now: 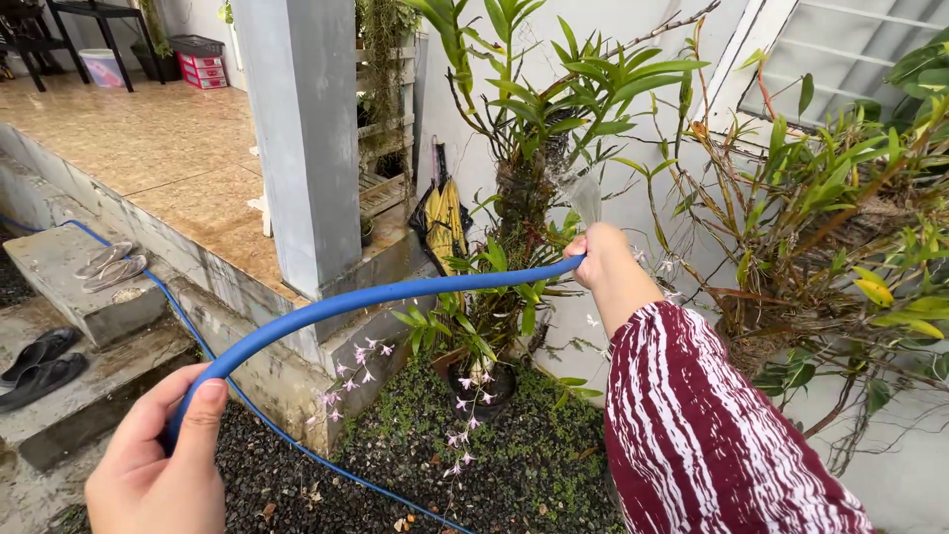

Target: Watering various potted plants and garden flowers using a blue water hose.

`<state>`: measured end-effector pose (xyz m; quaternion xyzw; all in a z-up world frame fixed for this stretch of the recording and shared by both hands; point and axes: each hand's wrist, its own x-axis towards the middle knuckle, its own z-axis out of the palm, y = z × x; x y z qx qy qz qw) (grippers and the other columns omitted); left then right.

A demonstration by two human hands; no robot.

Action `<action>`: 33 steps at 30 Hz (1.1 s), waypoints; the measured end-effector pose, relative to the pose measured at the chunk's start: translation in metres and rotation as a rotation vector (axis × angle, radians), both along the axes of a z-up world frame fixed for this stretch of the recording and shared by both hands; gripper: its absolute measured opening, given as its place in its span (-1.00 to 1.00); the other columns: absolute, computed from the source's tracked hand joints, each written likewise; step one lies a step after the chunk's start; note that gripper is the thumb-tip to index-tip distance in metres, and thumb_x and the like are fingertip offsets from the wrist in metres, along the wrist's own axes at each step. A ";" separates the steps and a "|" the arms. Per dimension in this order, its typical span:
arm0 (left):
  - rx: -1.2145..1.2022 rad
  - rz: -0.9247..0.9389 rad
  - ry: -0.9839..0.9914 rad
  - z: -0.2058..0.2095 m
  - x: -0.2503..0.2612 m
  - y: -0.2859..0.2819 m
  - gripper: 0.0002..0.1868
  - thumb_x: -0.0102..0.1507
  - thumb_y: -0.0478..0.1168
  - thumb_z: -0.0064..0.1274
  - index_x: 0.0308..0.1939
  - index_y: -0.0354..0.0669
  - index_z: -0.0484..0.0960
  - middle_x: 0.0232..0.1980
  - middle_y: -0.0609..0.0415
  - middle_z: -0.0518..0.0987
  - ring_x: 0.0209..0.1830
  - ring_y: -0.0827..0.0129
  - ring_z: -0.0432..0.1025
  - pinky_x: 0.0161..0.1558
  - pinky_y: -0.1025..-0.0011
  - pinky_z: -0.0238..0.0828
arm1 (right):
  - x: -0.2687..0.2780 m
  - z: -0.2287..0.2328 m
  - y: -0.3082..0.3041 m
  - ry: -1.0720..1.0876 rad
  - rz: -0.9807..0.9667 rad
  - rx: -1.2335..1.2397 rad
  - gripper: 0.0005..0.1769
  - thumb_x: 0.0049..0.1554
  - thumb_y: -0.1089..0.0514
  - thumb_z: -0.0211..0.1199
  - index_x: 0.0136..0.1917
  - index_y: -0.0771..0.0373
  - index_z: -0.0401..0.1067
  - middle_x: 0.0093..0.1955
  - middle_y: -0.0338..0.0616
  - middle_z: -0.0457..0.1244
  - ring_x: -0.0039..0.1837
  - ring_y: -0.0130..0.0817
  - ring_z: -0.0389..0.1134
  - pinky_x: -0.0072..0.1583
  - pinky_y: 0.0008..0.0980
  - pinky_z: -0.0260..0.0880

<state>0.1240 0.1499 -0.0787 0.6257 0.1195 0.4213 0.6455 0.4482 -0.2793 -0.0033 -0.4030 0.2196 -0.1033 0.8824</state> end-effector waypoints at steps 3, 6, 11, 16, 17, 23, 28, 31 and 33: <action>0.004 -0.031 0.034 -0.001 -0.002 -0.004 -0.74 0.37 -0.27 0.19 0.12 -0.28 0.70 -0.32 0.29 0.48 -0.40 0.72 0.22 -0.38 0.69 0.04 | 0.004 -0.040 -0.022 -0.084 0.157 0.008 -0.83 0.34 0.17 -0.18 -0.13 0.16 0.00 -0.48 -0.34 -0.09 -0.53 -0.51 -0.13 -0.49 -0.48 -0.04; 0.009 -0.047 0.103 -0.001 -0.005 -0.007 -0.72 0.35 -0.24 0.21 0.13 -0.24 0.72 -0.34 0.27 0.47 -0.43 0.68 0.19 -0.42 0.66 0.02 | -0.007 -0.057 -0.028 -0.069 0.058 0.133 -0.77 0.37 0.16 -0.11 -0.14 0.18 0.02 -0.47 -0.34 -0.04 -0.52 -0.55 -0.11 -0.49 -0.52 -0.06; 0.035 -0.010 0.136 0.011 -0.012 -0.009 -0.73 0.34 -0.22 0.19 0.09 -0.24 0.70 -0.30 0.28 0.50 -0.38 0.72 0.26 -0.38 0.69 0.13 | -0.017 -0.095 -0.018 -0.072 0.120 0.283 -0.66 0.34 0.10 -0.11 -0.27 0.13 -0.04 -0.51 -0.35 -0.10 -0.54 -0.51 -0.14 -0.52 -0.49 -0.06; 0.085 0.036 0.218 0.011 -0.011 0.004 -0.72 0.35 -0.23 0.24 0.11 -0.24 0.74 -0.33 0.21 0.48 -0.44 0.63 0.21 -0.46 0.61 0.07 | -0.008 -0.116 0.004 -0.116 0.095 0.392 -0.66 0.35 0.13 -0.06 -0.26 0.15 0.00 -0.49 -0.36 -0.06 -0.53 -0.56 -0.11 -0.52 -0.54 -0.11; 0.078 0.042 0.177 0.011 -0.009 0.007 -0.72 0.37 -0.24 0.22 0.13 -0.26 0.72 -0.30 0.24 0.49 -0.40 0.66 0.22 -0.40 0.64 0.08 | -0.006 -0.119 0.011 -0.115 0.079 0.387 -0.67 0.35 0.12 -0.07 -0.25 0.16 0.01 -0.48 -0.35 -0.06 -0.53 -0.56 -0.11 -0.52 -0.54 -0.10; 0.052 0.114 0.061 0.025 0.003 0.028 -0.76 0.38 -0.25 0.16 0.10 -0.25 0.64 -0.24 0.32 0.52 -0.29 0.75 0.31 -0.26 0.75 0.18 | 0.023 -0.124 0.067 -0.127 0.063 0.419 -0.64 0.36 0.07 -0.07 -0.25 0.18 0.00 -0.49 -0.34 -0.07 -0.53 -0.52 -0.14 -0.52 -0.52 -0.08; -0.028 0.106 -0.002 0.013 0.028 0.058 -0.79 0.45 -0.21 0.13 0.14 -0.18 0.60 -0.19 0.31 0.53 -0.27 0.69 0.28 -0.21 0.70 0.16 | 0.038 -0.113 0.114 -0.205 0.077 0.446 -0.59 0.35 0.03 -0.06 -0.29 0.17 -0.05 -0.50 -0.31 -0.08 -0.54 -0.49 -0.14 -0.53 -0.51 -0.11; 0.062 0.112 0.044 0.015 0.042 0.070 -0.82 0.50 -0.19 0.09 0.13 -0.18 0.57 -0.16 0.27 0.52 -0.16 0.66 0.35 -0.01 0.66 0.28 | 0.055 -0.113 0.133 -0.243 0.034 0.499 -0.59 0.36 0.03 -0.03 -0.27 0.19 -0.01 -0.48 -0.32 -0.06 -0.52 -0.51 -0.12 -0.52 -0.52 -0.09; 0.049 0.087 0.012 0.020 0.052 0.071 -0.81 0.52 -0.17 0.07 0.15 -0.15 0.55 -0.10 0.30 0.52 -0.09 0.69 0.36 0.05 0.64 0.31 | 0.073 -0.118 0.144 -0.302 -0.040 0.523 -0.60 0.33 0.06 -0.10 -0.31 0.18 -0.04 -0.48 -0.29 -0.07 -0.54 -0.50 -0.13 -0.50 -0.52 -0.09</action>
